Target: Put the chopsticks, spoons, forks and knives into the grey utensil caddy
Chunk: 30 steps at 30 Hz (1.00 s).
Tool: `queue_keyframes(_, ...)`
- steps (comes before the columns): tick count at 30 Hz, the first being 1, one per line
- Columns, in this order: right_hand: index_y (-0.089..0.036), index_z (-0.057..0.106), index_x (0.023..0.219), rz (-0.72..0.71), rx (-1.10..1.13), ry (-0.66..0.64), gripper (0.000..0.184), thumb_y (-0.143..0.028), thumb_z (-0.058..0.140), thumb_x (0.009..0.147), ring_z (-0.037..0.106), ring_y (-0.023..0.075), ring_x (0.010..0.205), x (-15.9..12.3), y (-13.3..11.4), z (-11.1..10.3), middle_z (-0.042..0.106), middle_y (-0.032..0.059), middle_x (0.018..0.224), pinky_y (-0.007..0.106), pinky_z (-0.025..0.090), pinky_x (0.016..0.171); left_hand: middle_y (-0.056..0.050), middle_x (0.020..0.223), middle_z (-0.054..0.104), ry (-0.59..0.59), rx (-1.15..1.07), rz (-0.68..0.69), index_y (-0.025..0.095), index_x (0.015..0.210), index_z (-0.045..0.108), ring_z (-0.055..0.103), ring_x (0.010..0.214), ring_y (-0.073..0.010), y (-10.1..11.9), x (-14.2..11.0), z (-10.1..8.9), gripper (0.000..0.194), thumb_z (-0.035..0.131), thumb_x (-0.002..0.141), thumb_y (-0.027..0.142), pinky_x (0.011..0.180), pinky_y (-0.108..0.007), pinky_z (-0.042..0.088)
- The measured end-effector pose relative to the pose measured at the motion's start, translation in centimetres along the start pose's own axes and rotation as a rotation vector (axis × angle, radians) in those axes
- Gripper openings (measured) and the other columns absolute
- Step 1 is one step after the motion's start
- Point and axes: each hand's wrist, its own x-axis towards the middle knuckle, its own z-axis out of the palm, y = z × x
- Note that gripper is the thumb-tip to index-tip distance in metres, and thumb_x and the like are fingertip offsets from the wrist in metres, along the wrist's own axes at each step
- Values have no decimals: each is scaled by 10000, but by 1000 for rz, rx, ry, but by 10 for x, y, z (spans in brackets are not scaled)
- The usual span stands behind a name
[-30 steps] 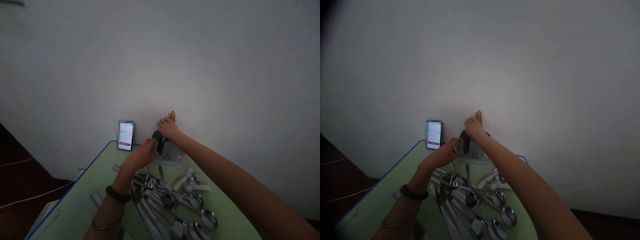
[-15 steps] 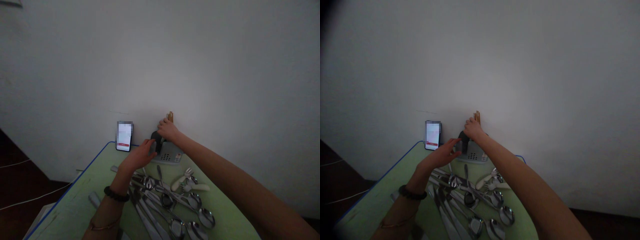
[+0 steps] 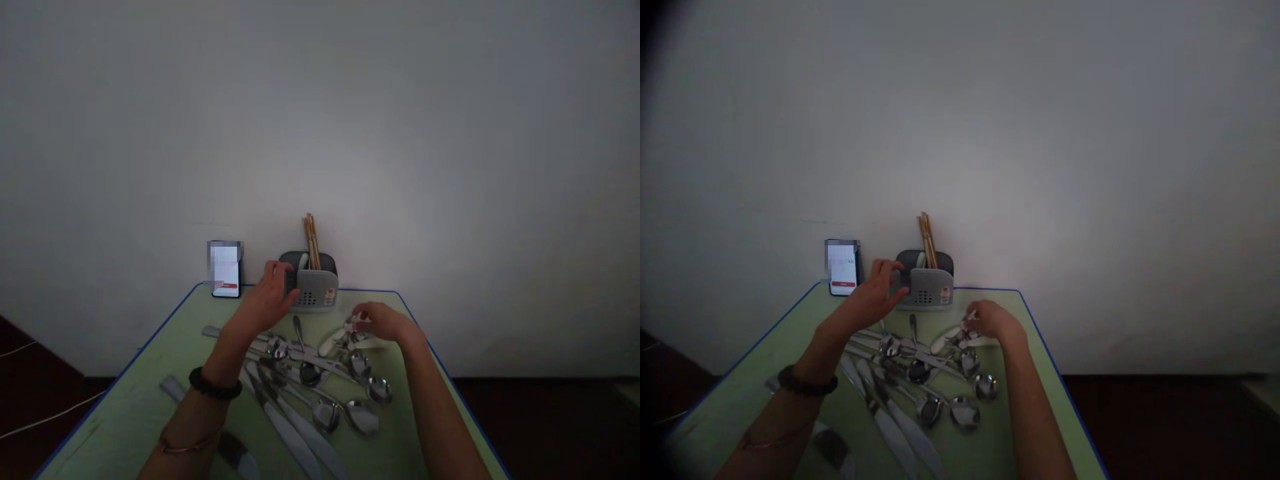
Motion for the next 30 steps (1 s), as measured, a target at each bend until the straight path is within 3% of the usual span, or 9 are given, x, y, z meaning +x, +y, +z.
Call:
queue_keyframes(2,-192,682,1044,59,9,-78,344,-229,693,702,651,185,860,3,20,13,704,76,986,247,464,716,-116,1134,477,-75,38,60,152,1151,435,565,976,-223,17,-8,2,316,438,878,311,847,-382,488)
queue_keyframes(5,-203,716,977,87,20,-178,338,-223,716,640,663,197,860,11,37,22,719,59,963,239,467,679,-115,1131,532,-247,101,161,162,1133,485,557,1011,-242,37,-22,19,283,431,883,281,892,-404,460)
queue_keyframes(8,-189,746,879,87,14,-262,283,-255,726,605,668,213,826,18,41,25,732,61,888,251,465,647,-133,1189,542,-446,103,185,149,1175,493,529,1096,-267,46,-29,44,340,469,858,268,947,-419,429)
queue_keyframes(11,-178,754,794,94,6,-301,225,-266,733,587,668,224,796,21,38,27,733,74,837,268,461,628,-136,1227,540,-504,107,148,154,1205,489,488,1166,-278,46,-32,59,375,483,851,278,986,-422,402)
queue_keyframes(15,-146,740,749,89,18,-291,177,-228,739,592,661,235,764,15,31,18,725,103,811,275,438,591,-115,1280,517,-438,83,176,187,1235,474,463,1204,-260,41,-34,51,396,496,850,277,1022,-417,378)
queue_keyframes(18,-154,717,809,24,60,-235,151,-251,675,702,643,196,740,-3,23,-2,720,86,821,255,420,589,-120,1347,461,-370,60,197,186,1299,413,418,1252,-259,40,-35,32,460,495,860,300,1050,-429,352)
queue_keyframes(23,-188,642,847,-299,384,-12,268,-400,480,873,560,114,584,-40,-1,-34,662,0,679,210,388,533,-139,1406,396,-204,-27,213,193,1401,233,402,1274,-253,47,-36,0,577,454,899,372,1046,-429,356)
queue_keyframes(26,-183,639,839,-358,445,135,306,-424,456,886,534,111,569,-49,-16,-40,629,-3,655,208,380,520,-145,1304,504,-106,-107,159,195,1381,253,534,1133,-256,49,-36,-14,584,454,892,444,950,-425,439)
queue_keyframes(30,-206,667,853,-446,469,298,245,-397,514,866,589,125,676,-51,-36,-41,675,10,779,221,422,604,-63,1096,628,-54,-232,111,232,1330,312,631,858,-179,49,-36,-25,514,482,883,419,764,-319,506)
